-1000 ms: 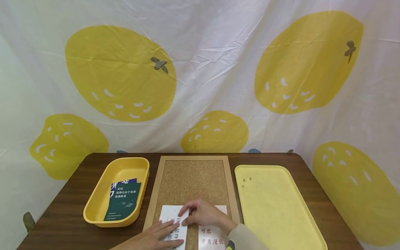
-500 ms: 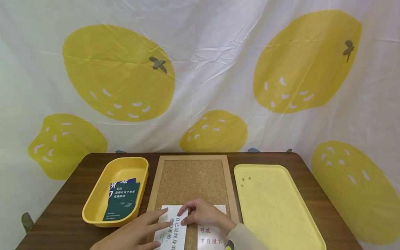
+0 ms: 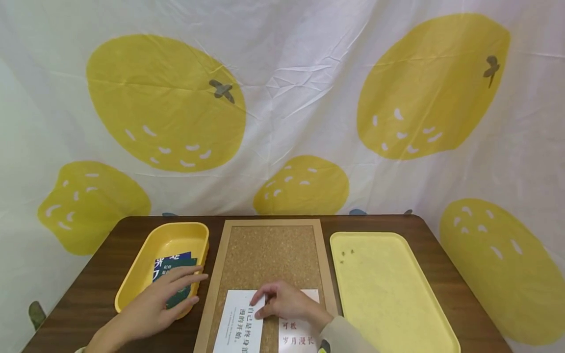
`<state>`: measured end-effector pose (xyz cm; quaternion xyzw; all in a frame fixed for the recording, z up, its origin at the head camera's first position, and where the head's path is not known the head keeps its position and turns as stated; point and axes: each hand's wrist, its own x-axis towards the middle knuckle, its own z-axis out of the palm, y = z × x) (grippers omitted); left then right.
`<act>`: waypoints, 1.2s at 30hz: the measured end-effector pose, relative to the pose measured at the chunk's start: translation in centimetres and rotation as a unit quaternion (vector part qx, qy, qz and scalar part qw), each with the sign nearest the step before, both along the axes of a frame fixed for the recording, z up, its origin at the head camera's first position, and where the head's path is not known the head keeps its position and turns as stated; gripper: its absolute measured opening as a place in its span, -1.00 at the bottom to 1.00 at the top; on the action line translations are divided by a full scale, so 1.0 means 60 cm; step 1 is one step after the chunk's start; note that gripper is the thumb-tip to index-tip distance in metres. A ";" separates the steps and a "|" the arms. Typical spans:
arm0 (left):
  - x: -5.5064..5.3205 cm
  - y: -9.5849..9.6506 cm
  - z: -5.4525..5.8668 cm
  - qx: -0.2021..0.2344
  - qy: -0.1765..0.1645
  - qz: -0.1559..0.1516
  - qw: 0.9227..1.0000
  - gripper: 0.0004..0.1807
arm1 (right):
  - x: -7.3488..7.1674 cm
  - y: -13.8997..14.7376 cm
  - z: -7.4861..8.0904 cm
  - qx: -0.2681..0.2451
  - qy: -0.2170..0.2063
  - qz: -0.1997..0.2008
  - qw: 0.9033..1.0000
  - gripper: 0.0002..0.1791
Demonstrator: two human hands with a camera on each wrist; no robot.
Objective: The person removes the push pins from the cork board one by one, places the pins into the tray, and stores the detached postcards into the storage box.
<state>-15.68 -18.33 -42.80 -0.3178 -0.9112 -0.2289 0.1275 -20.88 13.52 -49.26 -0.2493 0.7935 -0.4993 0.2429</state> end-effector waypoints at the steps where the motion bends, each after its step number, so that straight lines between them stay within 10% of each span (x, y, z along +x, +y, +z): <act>1: -0.003 -0.007 0.001 0.008 0.001 0.007 1.000 -0.54 | 0.000 0.000 0.001 -0.001 0.001 0.001 1.000 -0.79; 36: -0.061 -0.196 -0.044 0.175 -0.129 0.209 0.953 -0.55 | -0.002 -0.002 -0.003 0.003 0.012 0.004 1.000 -0.79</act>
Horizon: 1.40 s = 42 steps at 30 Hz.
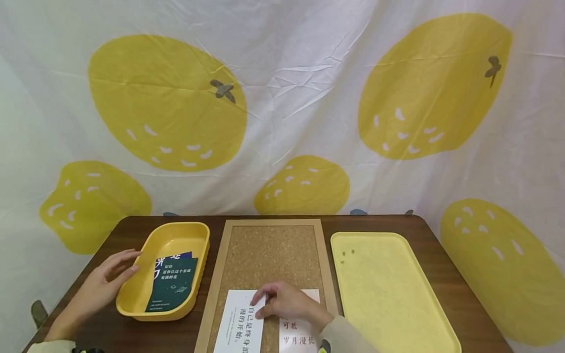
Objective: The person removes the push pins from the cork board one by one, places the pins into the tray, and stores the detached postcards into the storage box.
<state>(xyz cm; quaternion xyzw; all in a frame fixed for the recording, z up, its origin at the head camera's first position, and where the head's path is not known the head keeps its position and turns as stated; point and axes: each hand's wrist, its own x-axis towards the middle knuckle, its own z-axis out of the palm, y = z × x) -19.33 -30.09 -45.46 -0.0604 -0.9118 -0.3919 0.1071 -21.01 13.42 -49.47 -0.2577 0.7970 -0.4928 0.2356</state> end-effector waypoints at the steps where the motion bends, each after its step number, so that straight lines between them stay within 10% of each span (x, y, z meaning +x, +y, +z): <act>1: 0.000 -0.002 -0.002 0.000 -0.005 0.002 1.000 -0.54 | 0.000 0.000 0.000 0.001 0.001 0.000 1.000 -0.79; 12: -0.006 -0.013 -0.014 0.028 -0.114 0.013 0.993 -0.37 | 0.001 0.000 0.000 0.000 -0.003 -0.008 1.000 -0.79; 23: -0.013 -0.019 -0.033 0.032 -0.145 -0.009 0.989 -0.38 | 0.000 -0.001 -0.001 0.003 -0.001 -0.006 1.000 -0.79; 42: -0.017 -0.028 -0.048 0.072 -0.276 -0.056 0.957 -0.12 | 0.001 -0.001 -0.001 0.002 0.000 -0.011 1.000 -0.79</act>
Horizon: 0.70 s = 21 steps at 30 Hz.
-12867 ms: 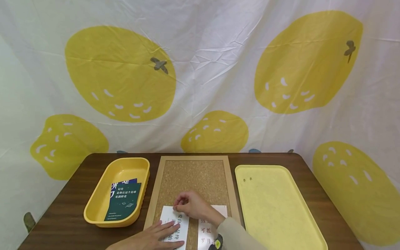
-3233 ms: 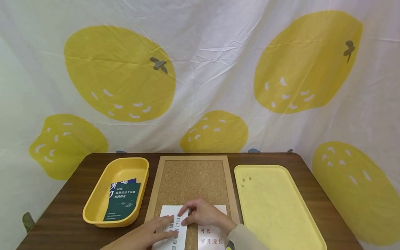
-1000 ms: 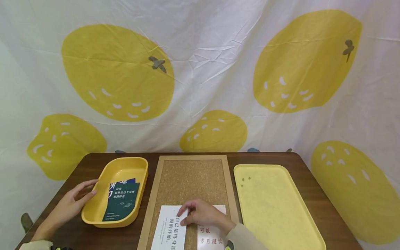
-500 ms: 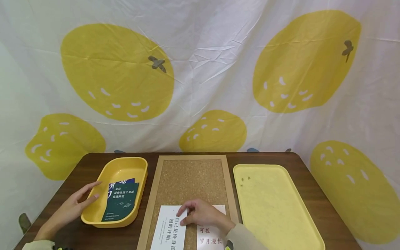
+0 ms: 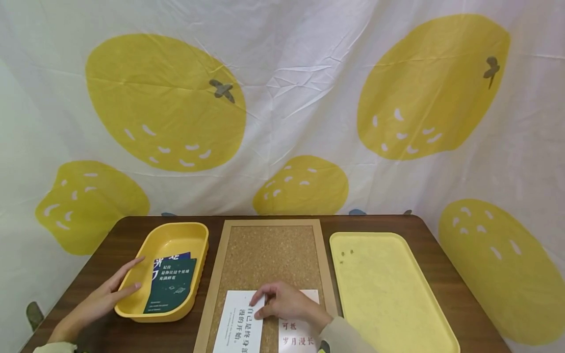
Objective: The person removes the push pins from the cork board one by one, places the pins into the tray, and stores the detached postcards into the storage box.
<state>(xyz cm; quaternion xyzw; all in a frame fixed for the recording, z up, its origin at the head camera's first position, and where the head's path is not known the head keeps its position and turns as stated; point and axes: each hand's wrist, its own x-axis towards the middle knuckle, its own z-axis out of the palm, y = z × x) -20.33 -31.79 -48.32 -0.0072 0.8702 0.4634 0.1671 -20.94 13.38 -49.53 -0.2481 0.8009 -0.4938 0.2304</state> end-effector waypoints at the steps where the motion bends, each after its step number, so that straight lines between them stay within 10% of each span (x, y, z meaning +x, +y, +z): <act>1: 0.001 0.000 -0.001 0.002 -0.003 0.000 1.000 -0.12 | 0.000 0.000 0.001 -0.001 0.001 0.000 1.000 -0.79; 21: 0.000 -0.001 -0.003 0.000 -0.009 -0.001 1.000 -0.10 | 0.004 -0.003 0.005 -0.004 0.006 -0.001 1.000 -0.80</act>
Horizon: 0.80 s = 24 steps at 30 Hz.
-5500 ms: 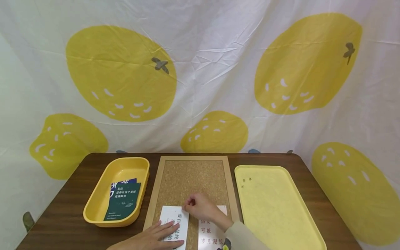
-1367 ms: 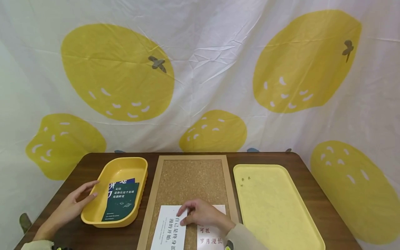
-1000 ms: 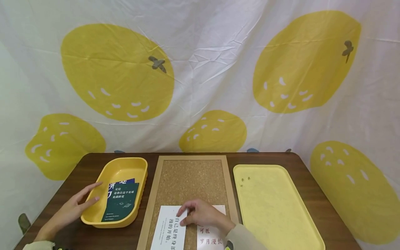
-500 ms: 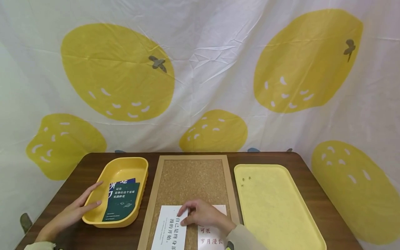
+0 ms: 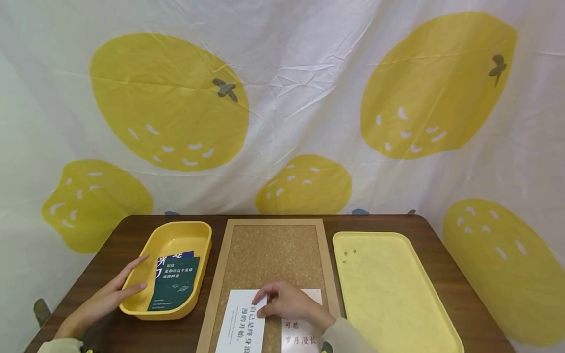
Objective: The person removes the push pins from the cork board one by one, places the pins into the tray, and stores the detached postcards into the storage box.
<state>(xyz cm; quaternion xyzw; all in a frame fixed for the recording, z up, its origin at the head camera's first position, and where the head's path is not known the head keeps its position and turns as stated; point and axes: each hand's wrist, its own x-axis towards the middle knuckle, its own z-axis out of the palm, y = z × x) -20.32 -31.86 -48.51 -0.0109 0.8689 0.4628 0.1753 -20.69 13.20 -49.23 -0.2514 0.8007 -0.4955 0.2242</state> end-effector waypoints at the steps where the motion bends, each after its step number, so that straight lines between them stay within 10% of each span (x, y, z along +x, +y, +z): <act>1: 0.000 0.000 0.001 0.002 -0.002 0.000 1.000 -0.10 | 0.001 0.000 0.001 0.000 0.002 -0.002 1.000 -0.80; 24: -0.004 -0.009 -0.007 0.026 -0.020 -0.009 0.999 -0.08 | -0.003 -0.013 0.017 0.026 0.018 0.006 0.999 -0.84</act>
